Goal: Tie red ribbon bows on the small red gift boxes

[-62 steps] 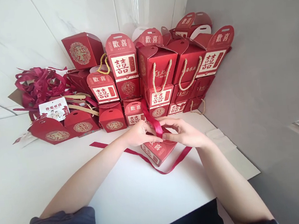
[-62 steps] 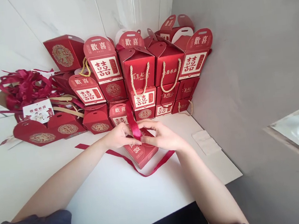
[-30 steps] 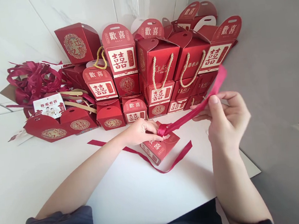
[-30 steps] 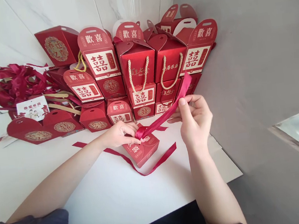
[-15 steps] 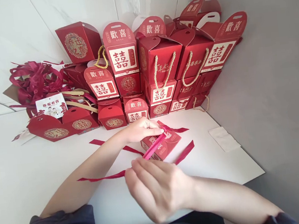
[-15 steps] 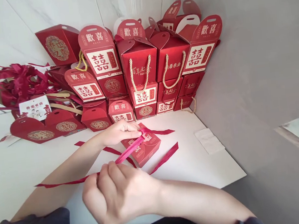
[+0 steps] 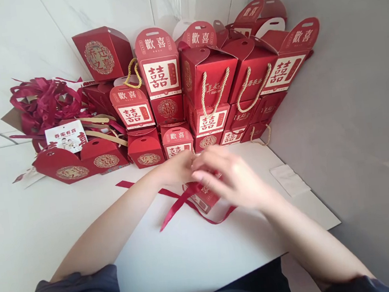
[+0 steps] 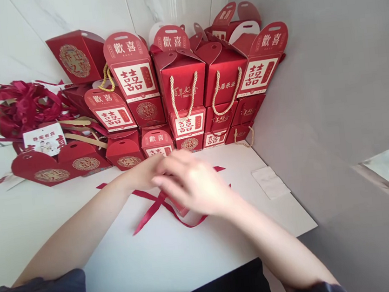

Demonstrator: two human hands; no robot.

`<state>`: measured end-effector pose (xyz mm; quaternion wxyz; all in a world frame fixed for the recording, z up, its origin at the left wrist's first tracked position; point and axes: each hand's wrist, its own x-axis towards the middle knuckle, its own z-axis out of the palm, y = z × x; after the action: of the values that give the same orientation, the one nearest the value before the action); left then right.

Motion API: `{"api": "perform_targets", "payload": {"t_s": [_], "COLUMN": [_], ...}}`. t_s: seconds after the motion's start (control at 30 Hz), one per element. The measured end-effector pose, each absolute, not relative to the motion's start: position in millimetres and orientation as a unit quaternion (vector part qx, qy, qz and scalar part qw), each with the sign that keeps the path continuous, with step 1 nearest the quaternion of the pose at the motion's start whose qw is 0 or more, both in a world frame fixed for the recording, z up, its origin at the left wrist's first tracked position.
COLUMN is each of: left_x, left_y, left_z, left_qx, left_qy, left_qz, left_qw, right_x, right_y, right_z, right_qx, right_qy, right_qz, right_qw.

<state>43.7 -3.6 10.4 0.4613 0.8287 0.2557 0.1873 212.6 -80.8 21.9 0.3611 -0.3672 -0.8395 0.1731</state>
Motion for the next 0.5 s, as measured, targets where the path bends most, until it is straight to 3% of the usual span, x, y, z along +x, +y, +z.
{"api": "perform_targets", "payload": {"t_s": [0.1, 0.5], "left_x": [40, 29], "left_y": [-4, -24], "left_z": [19, 52], "left_qx": [0.852, 0.907], "left_qy": [0.226, 0.259], "left_qz": [0.124, 0.074], "left_qw": [0.456, 0.324], "right_x": [243, 244], "right_y": [-61, -60], "right_z": [20, 8], "right_qx": [-0.442, -0.352], "right_qy": [-0.797, -0.743], "right_qz": [0.268, 0.487], "right_qw": [0.311, 0.294]}}
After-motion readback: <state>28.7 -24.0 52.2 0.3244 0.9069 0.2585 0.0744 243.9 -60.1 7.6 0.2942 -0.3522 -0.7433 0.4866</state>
